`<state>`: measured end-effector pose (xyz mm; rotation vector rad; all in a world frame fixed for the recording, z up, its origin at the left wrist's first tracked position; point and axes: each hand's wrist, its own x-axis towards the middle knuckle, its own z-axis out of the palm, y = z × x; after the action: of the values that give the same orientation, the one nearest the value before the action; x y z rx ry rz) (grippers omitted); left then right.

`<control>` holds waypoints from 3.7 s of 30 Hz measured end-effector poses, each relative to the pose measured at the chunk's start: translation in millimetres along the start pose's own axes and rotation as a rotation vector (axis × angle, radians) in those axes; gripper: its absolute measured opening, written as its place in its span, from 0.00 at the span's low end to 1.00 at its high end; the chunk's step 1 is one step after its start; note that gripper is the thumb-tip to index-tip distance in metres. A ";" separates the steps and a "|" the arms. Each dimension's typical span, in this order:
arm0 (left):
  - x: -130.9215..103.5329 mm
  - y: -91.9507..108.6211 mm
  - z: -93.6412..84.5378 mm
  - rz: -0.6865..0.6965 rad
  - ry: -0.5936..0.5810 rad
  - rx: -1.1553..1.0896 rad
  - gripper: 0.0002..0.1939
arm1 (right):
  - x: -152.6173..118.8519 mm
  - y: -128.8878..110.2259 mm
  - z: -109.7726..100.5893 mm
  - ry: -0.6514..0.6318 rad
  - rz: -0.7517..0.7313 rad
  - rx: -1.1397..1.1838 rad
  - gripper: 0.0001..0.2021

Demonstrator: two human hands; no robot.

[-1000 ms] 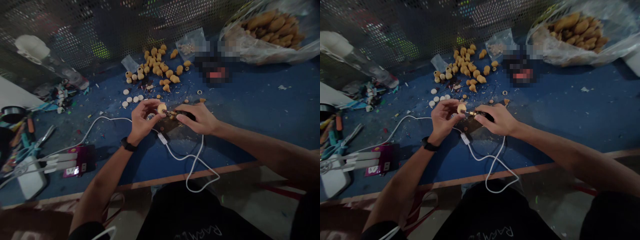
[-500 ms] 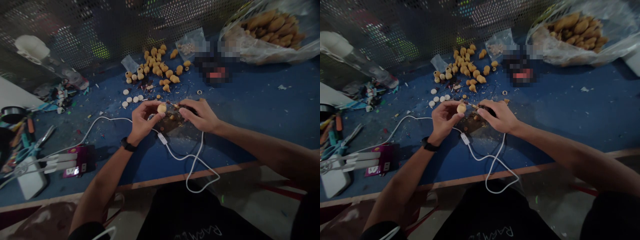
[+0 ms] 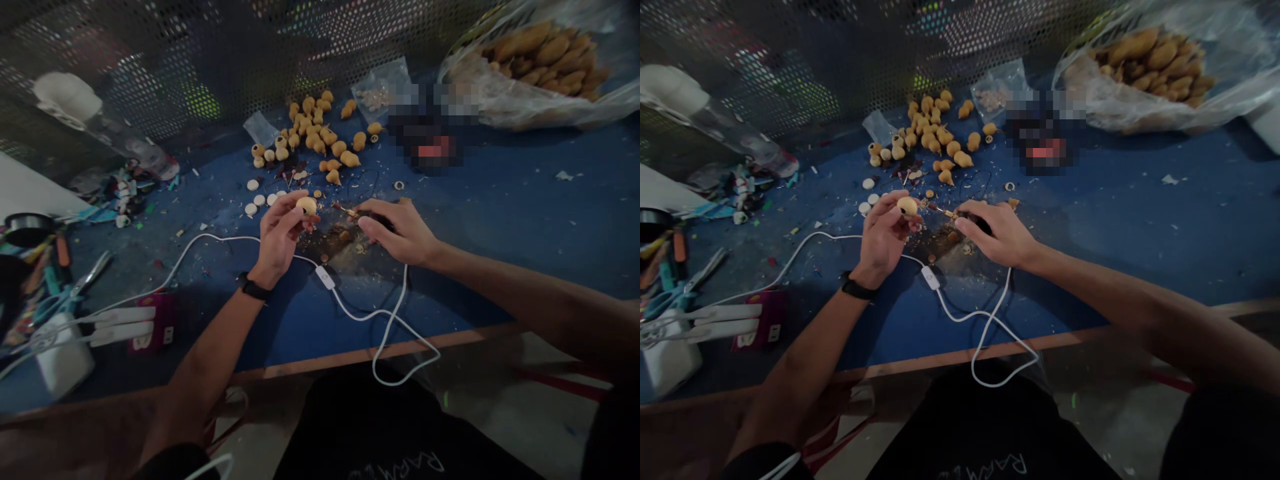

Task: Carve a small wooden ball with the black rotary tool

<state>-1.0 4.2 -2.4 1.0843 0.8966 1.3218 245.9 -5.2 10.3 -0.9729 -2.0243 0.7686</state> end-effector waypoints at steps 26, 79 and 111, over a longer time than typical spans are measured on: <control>0.0 7.1 3.5 -0.109 0.029 -0.073 0.16 | -1.3 0.0 1.1 0.016 0.017 0.026 0.15; -4.0 -4.9 4.5 0.074 -0.049 0.107 0.17 | -0.2 -0.5 1.3 0.016 0.019 0.027 0.15; -3.1 -5.1 4.5 0.177 -0.120 0.221 0.33 | -1.5 0.9 3.5 -0.008 -0.032 -0.025 0.17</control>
<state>4.5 1.0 -6.3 1.4270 0.8877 1.3073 244.0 -6.6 7.2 -0.9503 -2.0559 0.7323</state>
